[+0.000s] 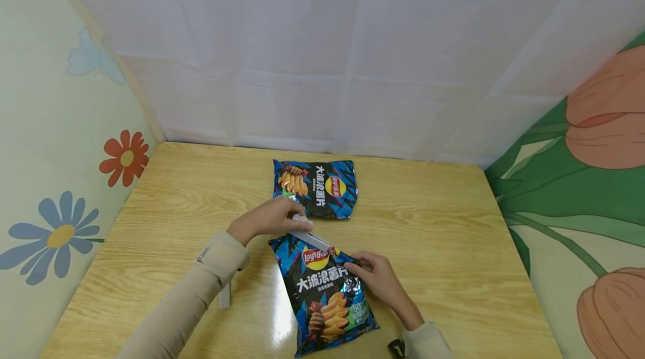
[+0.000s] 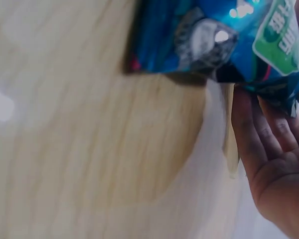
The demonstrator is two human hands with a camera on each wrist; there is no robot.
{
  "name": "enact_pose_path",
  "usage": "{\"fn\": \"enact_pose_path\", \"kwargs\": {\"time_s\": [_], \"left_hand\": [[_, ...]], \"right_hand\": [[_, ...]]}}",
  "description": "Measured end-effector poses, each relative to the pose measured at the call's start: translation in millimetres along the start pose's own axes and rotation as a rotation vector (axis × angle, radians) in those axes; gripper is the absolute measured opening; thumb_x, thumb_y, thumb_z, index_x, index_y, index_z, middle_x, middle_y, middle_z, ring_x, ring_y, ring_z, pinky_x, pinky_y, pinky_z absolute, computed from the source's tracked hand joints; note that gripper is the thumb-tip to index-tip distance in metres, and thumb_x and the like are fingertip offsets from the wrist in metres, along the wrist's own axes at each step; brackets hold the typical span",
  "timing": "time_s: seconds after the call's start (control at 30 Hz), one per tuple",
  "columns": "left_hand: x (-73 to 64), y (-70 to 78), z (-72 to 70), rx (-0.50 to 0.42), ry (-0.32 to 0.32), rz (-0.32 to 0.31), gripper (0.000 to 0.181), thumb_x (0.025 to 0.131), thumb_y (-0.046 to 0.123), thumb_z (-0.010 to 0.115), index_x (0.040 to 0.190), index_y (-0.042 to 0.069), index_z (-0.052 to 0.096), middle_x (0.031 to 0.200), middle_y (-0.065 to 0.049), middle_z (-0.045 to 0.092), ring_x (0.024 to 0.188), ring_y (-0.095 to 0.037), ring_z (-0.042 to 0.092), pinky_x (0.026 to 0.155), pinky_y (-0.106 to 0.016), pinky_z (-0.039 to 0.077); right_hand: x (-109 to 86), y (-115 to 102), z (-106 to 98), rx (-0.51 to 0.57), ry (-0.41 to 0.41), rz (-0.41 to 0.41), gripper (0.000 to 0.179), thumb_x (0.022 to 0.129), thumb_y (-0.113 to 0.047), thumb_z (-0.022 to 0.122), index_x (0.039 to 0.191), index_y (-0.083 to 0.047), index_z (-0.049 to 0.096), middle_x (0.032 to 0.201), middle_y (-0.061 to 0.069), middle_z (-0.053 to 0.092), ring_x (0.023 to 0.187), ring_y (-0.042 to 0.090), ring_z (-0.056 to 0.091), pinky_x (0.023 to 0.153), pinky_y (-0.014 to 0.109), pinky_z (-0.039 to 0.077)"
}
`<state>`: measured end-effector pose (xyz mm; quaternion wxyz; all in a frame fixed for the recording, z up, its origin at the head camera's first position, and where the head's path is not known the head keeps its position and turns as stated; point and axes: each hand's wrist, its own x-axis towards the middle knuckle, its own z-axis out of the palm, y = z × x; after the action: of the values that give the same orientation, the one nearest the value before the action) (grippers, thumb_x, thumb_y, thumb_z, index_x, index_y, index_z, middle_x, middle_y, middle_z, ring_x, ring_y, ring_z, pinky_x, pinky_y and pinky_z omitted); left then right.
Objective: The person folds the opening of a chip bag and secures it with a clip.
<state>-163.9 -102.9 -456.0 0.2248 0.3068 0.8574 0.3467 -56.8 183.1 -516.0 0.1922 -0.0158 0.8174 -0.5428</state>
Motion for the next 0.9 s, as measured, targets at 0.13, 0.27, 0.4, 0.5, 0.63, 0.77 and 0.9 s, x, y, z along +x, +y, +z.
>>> {"fn": "enact_pose_path", "kwargs": {"time_s": [0.13, 0.27, 0.4, 0.5, 0.63, 0.77, 0.9], "left_hand": [[0.1, -0.8, -1.3, -0.016, -0.012, -0.016, 0.024, 0.095, 0.042, 0.064, 0.090, 0.020, 0.072, 0.070, 0.005, 0.060, 0.056, -0.008, 0.040, 0.058, -0.022, 0.035], [0.1, -1.4, -2.3, -0.004, -0.019, -0.018, 0.023, 0.096, 0.040, 0.064, 0.089, 0.019, 0.071, 0.068, 0.005, 0.055, 0.056, -0.008, 0.038, 0.057, -0.022, 0.033], [0.2, -1.9, -2.8, 0.001, -0.020, -0.001, 0.023, 0.096, 0.039, 0.064, 0.085, 0.019, 0.068, 0.066, 0.005, 0.051, 0.056, -0.008, 0.036, 0.057, -0.022, 0.033], [0.3, -2.9, -2.6, 0.001, -0.018, 0.008, 0.025, 0.096, 0.039, 0.064, 0.081, 0.019, 0.065, 0.065, 0.005, 0.048, 0.056, -0.008, 0.035, 0.058, -0.022, 0.033], [0.4, -3.6, -2.3, 0.014, -0.009, 0.023, 0.025, 0.096, 0.039, 0.064, 0.080, 0.019, 0.064, 0.064, 0.006, 0.047, 0.055, -0.008, 0.035, 0.058, -0.022, 0.032], [0.2, -2.7, -2.5, 0.034, 0.006, 0.040, 0.024, 0.096, 0.038, 0.064, 0.081, 0.019, 0.065, 0.065, 0.006, 0.050, 0.055, -0.007, 0.036, 0.057, -0.021, 0.032], [0.6, -2.1, -1.9, 0.030, 0.022, 0.056, 0.025, 0.097, 0.037, 0.064, 0.080, 0.019, 0.066, 0.065, 0.007, 0.054, 0.055, -0.006, 0.038, 0.057, -0.020, 0.033]], "right_hand": [[-1.6, 3.5, -1.9, 0.003, 0.002, 0.025, 0.036, 0.095, -0.026, 0.068, 0.113, 0.006, 0.068, 0.101, 0.020, 0.074, 0.088, 0.022, 0.074, 0.074, 0.026, 0.058], [-2.3, 5.4, -2.9, 0.006, 0.002, 0.044, 0.037, 0.095, -0.027, 0.067, 0.113, 0.006, 0.067, 0.099, 0.018, 0.074, 0.086, 0.021, 0.074, 0.073, 0.027, 0.058], [-2.5, 6.1, -3.7, 0.009, -0.007, 0.039, 0.038, 0.096, -0.027, 0.066, 0.114, 0.007, 0.066, 0.101, 0.019, 0.074, 0.088, 0.021, 0.074, 0.074, 0.027, 0.058], [-2.3, 5.8, -4.0, 0.013, -0.016, 0.034, 0.037, 0.097, -0.027, 0.065, 0.114, 0.006, 0.067, 0.102, 0.019, 0.073, 0.089, 0.022, 0.074, 0.075, 0.027, 0.058], [-3.1, 4.3, -5.0, 0.015, -0.029, 0.025, 0.038, 0.097, -0.028, 0.065, 0.114, 0.006, 0.067, 0.103, 0.019, 0.074, 0.089, 0.022, 0.074, 0.074, 0.026, 0.058], [-3.8, 2.7, -5.5, 0.018, -0.032, 0.018, 0.038, 0.097, -0.028, 0.065, 0.114, 0.006, 0.067, 0.103, 0.020, 0.074, 0.089, 0.022, 0.074, 0.074, 0.025, 0.058], [-3.3, 1.9, -5.2, 0.028, -0.033, 0.019, 0.037, 0.097, -0.027, 0.065, 0.113, 0.006, 0.067, 0.103, 0.020, 0.074, 0.088, 0.021, 0.074, 0.074, 0.023, 0.057]]}}
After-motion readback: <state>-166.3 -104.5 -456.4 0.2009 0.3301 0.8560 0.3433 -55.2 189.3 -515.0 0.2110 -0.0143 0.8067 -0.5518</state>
